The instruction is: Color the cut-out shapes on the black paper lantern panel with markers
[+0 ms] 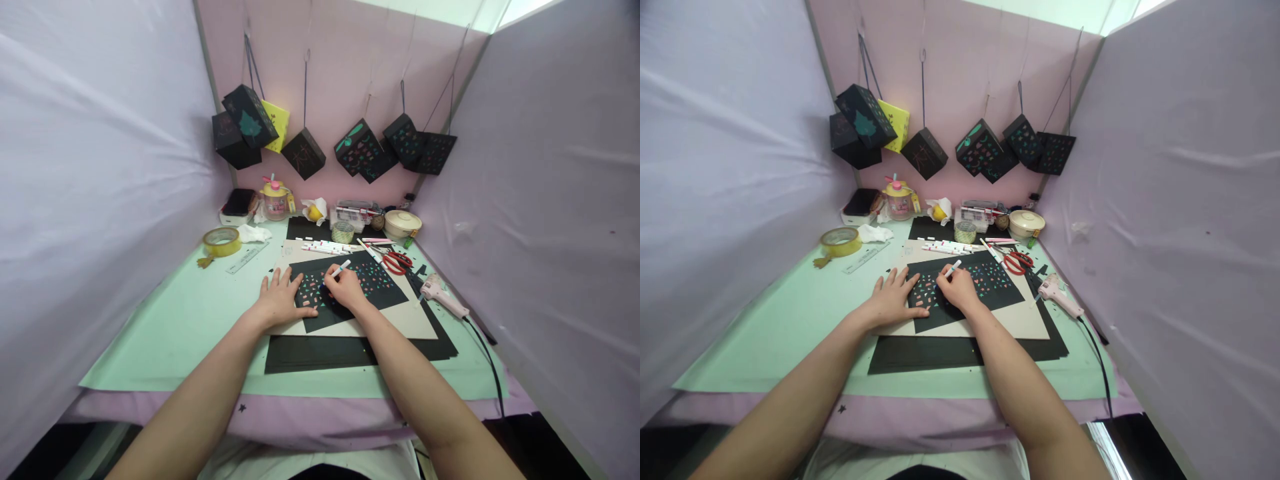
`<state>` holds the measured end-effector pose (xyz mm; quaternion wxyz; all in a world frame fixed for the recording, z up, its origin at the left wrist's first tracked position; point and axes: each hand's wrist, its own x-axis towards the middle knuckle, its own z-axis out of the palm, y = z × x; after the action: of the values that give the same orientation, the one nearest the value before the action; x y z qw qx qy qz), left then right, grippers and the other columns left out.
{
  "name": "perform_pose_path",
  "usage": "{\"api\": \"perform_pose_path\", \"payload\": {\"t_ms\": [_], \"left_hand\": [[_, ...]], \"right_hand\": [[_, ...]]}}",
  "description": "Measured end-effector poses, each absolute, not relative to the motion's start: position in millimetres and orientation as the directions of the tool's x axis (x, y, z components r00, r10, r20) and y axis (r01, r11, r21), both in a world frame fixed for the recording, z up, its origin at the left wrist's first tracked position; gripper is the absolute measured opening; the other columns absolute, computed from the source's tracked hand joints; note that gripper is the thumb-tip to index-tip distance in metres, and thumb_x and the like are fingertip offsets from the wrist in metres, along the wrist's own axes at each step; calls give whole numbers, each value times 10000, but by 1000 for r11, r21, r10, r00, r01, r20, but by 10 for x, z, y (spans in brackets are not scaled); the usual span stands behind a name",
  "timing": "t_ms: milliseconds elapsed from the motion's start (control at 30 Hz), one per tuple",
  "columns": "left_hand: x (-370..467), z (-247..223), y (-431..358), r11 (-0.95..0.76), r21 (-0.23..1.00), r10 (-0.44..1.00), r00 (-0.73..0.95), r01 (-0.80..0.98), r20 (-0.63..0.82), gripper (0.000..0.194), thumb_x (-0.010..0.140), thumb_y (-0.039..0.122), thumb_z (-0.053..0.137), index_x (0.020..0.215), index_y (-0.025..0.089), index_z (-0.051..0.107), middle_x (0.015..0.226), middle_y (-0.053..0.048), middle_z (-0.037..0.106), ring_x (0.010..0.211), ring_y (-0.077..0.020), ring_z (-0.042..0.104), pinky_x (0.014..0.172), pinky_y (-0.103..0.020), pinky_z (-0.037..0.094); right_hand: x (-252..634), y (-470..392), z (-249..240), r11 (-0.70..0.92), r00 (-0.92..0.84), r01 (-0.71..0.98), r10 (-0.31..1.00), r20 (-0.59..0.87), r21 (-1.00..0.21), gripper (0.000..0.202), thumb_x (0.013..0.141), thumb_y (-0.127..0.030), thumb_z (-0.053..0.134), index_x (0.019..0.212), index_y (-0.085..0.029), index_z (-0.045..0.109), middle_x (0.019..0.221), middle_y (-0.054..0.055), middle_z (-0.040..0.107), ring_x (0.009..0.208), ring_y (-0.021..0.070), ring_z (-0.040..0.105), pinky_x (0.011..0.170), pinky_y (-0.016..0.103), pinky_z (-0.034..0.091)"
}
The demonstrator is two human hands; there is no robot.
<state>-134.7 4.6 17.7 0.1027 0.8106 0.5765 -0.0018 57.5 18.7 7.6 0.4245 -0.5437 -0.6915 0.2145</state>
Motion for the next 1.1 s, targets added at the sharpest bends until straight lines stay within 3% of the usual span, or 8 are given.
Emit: {"api": "perform_pose_path", "payload": {"t_ms": [1100], "left_hand": [[-1353, 146, 64, -312, 161, 936, 332, 936, -118, 1117, 598, 891, 412, 1482, 245, 189, 1554, -110, 54, 1407, -375, -34, 1083, -582, 55]], "right_hand": [[572, 180, 68, 303, -34, 567, 938, 346, -766, 183, 778, -309, 484, 635, -203, 527, 465, -54, 489, 452, 107, 495, 491, 201, 340]]}}
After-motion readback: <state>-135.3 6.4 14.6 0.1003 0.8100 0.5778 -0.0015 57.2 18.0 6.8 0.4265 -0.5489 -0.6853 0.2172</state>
